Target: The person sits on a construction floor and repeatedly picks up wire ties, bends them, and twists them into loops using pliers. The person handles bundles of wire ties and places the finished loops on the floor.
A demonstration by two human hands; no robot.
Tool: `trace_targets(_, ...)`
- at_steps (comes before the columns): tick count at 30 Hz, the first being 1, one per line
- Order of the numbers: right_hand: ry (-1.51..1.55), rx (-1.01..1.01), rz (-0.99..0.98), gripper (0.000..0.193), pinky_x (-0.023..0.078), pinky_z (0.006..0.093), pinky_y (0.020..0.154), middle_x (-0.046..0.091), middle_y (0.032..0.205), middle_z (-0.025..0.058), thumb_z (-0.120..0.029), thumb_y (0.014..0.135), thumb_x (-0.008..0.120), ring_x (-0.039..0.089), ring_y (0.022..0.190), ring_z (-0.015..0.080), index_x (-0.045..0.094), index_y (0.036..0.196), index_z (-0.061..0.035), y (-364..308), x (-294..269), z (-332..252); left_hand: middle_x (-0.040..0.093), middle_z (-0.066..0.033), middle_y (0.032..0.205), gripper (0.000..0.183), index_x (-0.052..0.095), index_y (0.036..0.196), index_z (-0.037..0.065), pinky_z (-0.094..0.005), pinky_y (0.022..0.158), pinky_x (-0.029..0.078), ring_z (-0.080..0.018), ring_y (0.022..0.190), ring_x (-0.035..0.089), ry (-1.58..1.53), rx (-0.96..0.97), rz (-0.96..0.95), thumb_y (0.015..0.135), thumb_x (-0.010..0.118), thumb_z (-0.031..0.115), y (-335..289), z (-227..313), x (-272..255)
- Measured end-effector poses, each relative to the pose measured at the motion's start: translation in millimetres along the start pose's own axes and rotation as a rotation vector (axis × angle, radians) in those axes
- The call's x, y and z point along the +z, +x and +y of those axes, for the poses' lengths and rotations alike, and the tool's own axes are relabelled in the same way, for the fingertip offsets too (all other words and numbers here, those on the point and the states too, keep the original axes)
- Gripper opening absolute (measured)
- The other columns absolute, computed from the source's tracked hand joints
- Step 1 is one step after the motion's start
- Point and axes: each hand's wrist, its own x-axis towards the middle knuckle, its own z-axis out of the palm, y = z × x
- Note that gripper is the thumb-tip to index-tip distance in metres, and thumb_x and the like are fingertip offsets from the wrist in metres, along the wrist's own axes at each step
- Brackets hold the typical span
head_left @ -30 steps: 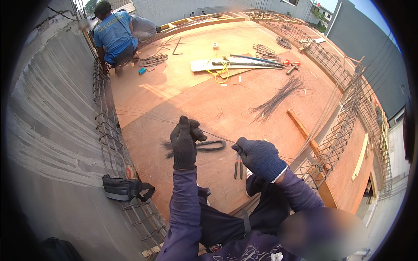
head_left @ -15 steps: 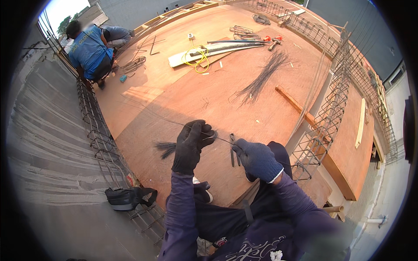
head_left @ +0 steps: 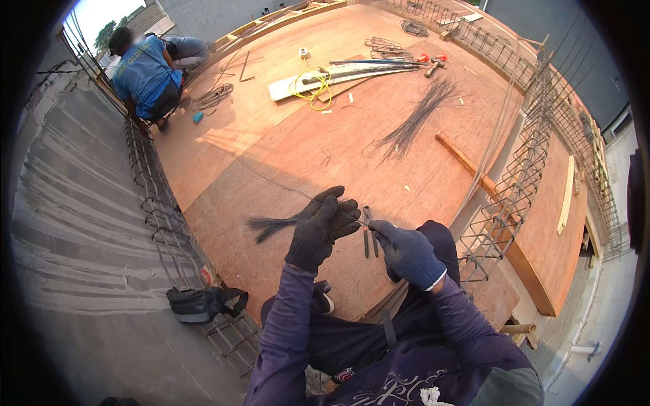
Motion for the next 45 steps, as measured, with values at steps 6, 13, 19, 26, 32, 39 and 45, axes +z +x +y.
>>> trace_targets(6, -0.036, 0.029, -0.010, 0.018, 0.053, 0.0464, 0.058, 0.068, 0.072, 0.0156, -0.023, 0.102, 0.066, 0.068, 0.065, 0.0360, 0.071, 0.119, -0.0173, 0, 6, 8, 0.072, -0.0214, 0.119, 0.048, 0.050, 0.148, -0.002, -0.0418, 0.086, 0.068, -0.0302, 0.106, 0.076, -0.013, -0.028, 0.005, 0.111, 0.058, 0.028, 1, -2, 1)
trace_targets(13, 0.070, 0.065, -0.092, 0.022, 0.057, 0.0454, 0.065, 0.074, 0.087, 0.0175, -0.020, 0.102, 0.065, 0.072, 0.075, 0.0383, 0.070, 0.122, -0.0119, -3, 0, 7, 0.072, -0.0240, 0.119, 0.055, 0.044, 0.153, -0.002, -0.0430, 0.087, 0.068, -0.0326, 0.106, 0.076, 0.045, 0.001, -0.014, 0.112, 0.054, 0.034, 1, 3, -2)
trace_targets(19, 0.179, 0.031, -0.073, 0.023, 0.055, 0.0469, 0.062, 0.073, 0.084, 0.0166, -0.019, 0.102, 0.066, 0.073, 0.073, 0.0365, 0.072, 0.123, -0.0126, -11, 0, 9, 0.073, -0.0247, 0.119, 0.058, 0.042, 0.154, -0.002, -0.0440, 0.086, 0.068, -0.0345, 0.108, 0.076, 0.076, 0.019, 0.015, 0.111, 0.057, 0.035, 0, 2, -8)
trace_targets(26, 0.366, 0.118, -0.092, 0.022, 0.058, 0.0408, 0.071, 0.076, 0.094, 0.0216, -0.016, 0.102, 0.067, 0.075, 0.080, 0.0373, 0.072, 0.116, 0.0000, -18, -17, 5, 0.074, -0.0194, 0.115, 0.054, 0.048, 0.151, -0.002, -0.0425, 0.083, 0.068, -0.0304, 0.103, 0.076, -0.011, 0.093, 0.060, 0.109, 0.061, 0.031, 1, 13, -15)
trace_targets(32, 0.310, 0.099, -0.131, 0.024, 0.058, 0.0373, 0.076, 0.078, 0.101, 0.0205, -0.013, 0.100, 0.067, 0.077, 0.087, 0.0314, 0.073, 0.117, 0.0025, -13, -15, 7, 0.074, -0.0183, 0.113, 0.047, 0.053, 0.145, -0.004, -0.0408, 0.081, 0.067, -0.0281, 0.098, 0.077, 0.081, 0.166, 0.159, 0.110, 0.060, 0.027, 0, 19, -13)
trace_targets(39, 0.161, 0.091, -0.186, 0.020, 0.056, 0.0441, 0.065, 0.072, 0.084, 0.0206, -0.018, 0.101, 0.068, 0.073, 0.075, 0.0375, 0.073, 0.115, -0.0046, -31, -16, 25, 0.073, -0.0193, 0.114, 0.043, 0.055, 0.142, -0.005, -0.0405, 0.080, 0.067, -0.0279, 0.099, 0.076, 0.098, 0.324, 0.287, 0.111, 0.058, 0.025, -1, 45, -45)
trace_targets(45, 0.271, 0.085, -0.051, 0.019, 0.055, 0.0403, 0.062, 0.072, 0.080, 0.0199, -0.014, 0.102, 0.067, 0.073, 0.071, 0.0352, 0.072, 0.116, -0.0034, -40, -28, 20, 0.073, -0.0175, 0.115, 0.041, 0.055, 0.140, -0.003, -0.0380, 0.080, 0.067, -0.0267, 0.101, 0.076, 0.033, 0.339, 0.318, 0.111, 0.058, 0.025, -4, 44, -57)
